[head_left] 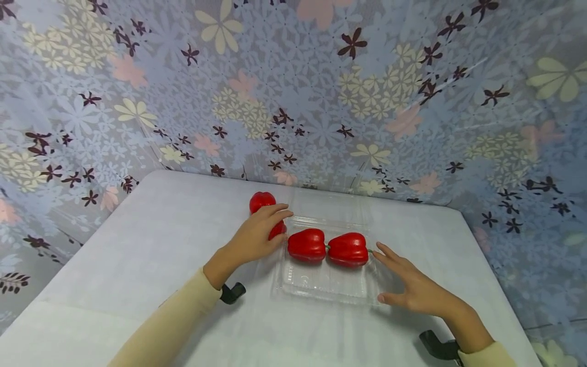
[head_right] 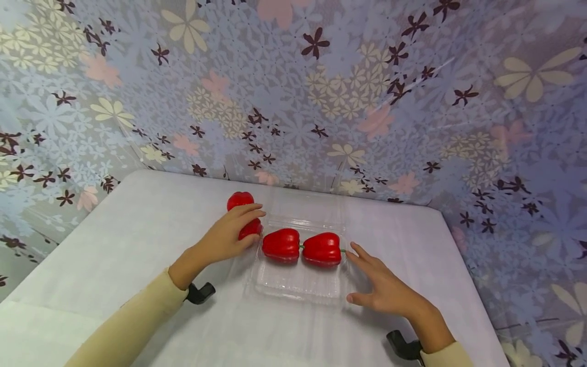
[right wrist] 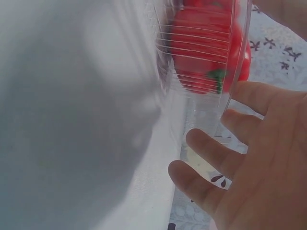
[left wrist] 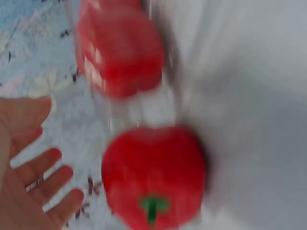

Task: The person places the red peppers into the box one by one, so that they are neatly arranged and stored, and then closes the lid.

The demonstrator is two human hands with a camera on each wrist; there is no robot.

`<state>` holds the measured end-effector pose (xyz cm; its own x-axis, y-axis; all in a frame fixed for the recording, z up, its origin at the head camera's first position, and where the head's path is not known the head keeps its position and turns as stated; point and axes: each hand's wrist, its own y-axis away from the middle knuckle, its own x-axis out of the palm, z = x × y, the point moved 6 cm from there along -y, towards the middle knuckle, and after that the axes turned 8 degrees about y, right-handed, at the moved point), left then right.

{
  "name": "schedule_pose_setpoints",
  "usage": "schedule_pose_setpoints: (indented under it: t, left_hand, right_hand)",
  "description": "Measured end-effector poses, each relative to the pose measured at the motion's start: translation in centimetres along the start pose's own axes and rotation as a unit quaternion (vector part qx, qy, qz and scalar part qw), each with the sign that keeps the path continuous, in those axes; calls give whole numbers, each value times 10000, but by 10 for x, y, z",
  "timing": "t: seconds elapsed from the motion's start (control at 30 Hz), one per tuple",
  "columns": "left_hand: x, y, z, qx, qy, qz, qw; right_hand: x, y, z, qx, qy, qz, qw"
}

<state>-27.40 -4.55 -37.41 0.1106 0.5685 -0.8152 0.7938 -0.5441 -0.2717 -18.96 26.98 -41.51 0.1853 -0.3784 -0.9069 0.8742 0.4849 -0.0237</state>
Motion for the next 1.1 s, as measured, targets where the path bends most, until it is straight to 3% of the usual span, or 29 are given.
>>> schedule_pose_setpoints:
  t: [0.23, 0.5, 0.73, 0.97, 1.1]
  left_hand:
    - [-17, 7, 27, -90, 94, 458, 9989]
    - [-2, 9, 38, 115, 63, 1181, 9929]
    - [-2, 11, 36, 272, 96, 1070, 9938]
    - [-14, 13, 35, -227, -557, 942, 9937]
    - [-18, 15, 32, -243, -800, 997, 9915]
  right_hand:
    - [0, 2, -1, 69, -18, 87, 9999]
    - [-2, 1, 0, 136, 1, 88, 9999]
    - [-3, 1, 3, 72, -35, 82, 9999]
    - [-2, -1, 3, 90, 24, 122, 9999]
    - [-3, -1, 4, 50, 1, 103, 9999]
